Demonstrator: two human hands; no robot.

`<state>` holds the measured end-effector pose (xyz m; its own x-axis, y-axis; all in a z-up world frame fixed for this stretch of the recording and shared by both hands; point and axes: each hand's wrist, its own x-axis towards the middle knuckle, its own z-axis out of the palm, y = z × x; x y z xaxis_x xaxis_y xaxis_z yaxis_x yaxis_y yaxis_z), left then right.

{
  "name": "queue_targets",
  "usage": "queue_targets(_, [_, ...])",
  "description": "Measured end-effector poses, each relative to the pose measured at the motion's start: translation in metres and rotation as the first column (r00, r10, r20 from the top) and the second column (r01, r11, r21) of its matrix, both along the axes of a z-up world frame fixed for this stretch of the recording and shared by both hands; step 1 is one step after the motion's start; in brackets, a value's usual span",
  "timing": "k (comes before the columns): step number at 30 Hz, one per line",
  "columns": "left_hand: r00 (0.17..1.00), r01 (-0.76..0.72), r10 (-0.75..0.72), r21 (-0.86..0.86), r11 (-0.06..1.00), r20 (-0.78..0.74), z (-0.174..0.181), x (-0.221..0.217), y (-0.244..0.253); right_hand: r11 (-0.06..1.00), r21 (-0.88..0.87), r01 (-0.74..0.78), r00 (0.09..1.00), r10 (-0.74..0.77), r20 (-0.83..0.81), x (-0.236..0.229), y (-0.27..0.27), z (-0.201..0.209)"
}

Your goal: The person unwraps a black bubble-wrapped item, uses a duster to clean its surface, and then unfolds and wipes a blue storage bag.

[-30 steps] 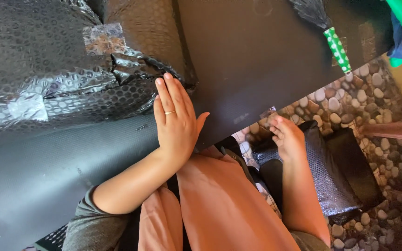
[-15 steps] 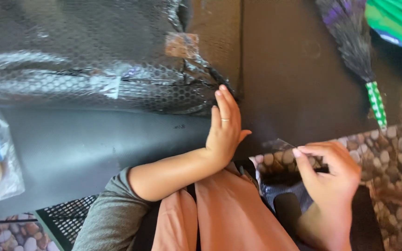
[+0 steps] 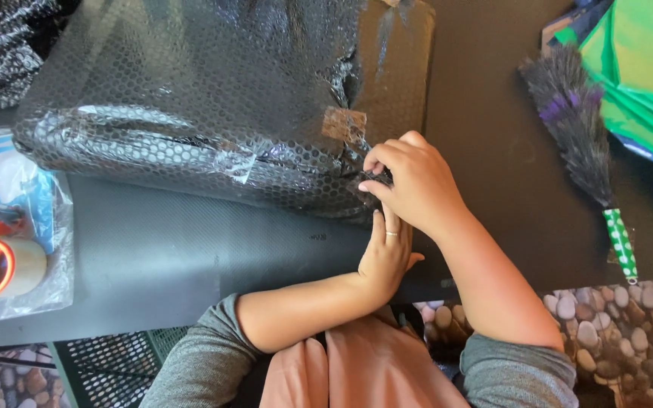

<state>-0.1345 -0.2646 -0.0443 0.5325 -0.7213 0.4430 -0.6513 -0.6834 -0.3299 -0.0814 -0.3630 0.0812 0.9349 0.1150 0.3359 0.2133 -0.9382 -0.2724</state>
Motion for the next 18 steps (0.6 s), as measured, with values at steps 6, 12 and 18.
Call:
queue_targets(6, [0.994,0.098,-0.103,-0.132,0.986,-0.031,-0.007,0.004,0.000,0.999,-0.010,0.040,0.929,-0.034,0.367,-0.022,0.010,-0.016])
queue_targets(12, [0.983,0.155,-0.167,-0.152,0.976,-0.071,-0.018,0.006,0.006,0.933,0.358,0.038,0.993,0.004,-0.114,-0.016,0.009,-0.018])
queue_targets(18, [0.834,0.423,-0.534,-0.460,0.781,-0.140,0.010,0.029,0.050,0.857,0.501,-0.118,0.983,0.173,-0.066,-0.011,-0.009,-0.019])
